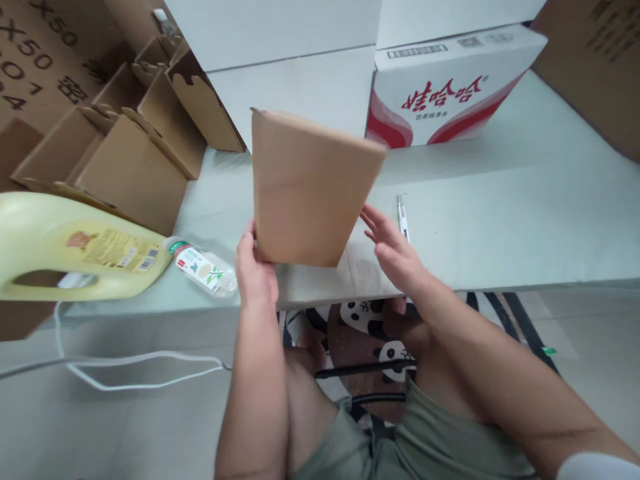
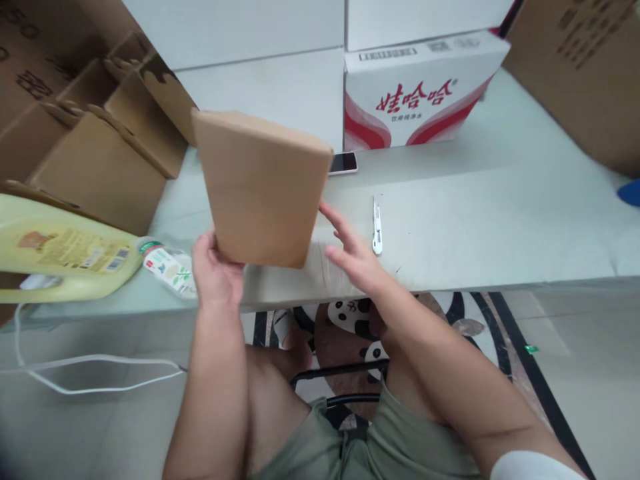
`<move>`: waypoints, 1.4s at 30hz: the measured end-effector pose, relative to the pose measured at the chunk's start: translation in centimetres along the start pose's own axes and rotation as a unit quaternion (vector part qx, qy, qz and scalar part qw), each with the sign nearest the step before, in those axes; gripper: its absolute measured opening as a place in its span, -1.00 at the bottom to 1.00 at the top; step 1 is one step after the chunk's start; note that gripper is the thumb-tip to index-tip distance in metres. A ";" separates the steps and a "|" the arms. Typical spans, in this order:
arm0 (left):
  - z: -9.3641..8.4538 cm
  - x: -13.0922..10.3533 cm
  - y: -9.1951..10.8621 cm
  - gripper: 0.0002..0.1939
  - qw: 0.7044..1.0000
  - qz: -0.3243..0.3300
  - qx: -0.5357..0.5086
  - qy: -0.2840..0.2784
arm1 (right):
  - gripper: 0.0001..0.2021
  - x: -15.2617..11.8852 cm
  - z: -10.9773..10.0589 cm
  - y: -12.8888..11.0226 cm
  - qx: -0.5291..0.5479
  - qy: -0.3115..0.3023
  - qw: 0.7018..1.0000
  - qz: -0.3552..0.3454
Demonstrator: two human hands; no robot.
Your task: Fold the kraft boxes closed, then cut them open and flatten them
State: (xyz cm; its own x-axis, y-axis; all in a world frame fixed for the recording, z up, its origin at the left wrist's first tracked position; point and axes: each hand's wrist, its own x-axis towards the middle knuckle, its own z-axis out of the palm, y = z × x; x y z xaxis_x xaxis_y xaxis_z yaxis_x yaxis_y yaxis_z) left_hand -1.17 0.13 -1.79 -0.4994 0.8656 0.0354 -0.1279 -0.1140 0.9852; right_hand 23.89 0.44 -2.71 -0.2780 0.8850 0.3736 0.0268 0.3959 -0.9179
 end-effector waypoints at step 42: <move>2.9 -3.2 -0.2 -0.59 0.880 0.395 0.175 -0.199 | -0.28 1.1 -6.6 -0.9 -0.528 -0.017 0.742 0.412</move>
State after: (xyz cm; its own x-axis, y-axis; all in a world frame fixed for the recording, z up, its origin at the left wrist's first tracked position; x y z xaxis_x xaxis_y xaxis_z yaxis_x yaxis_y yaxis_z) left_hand 2.96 -1.22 -1.63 0.0334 0.6941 0.7191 0.4307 -0.6592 0.6164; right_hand 29.87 2.64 -0.63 0.2272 0.9336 -0.2772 0.9340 -0.2894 -0.2094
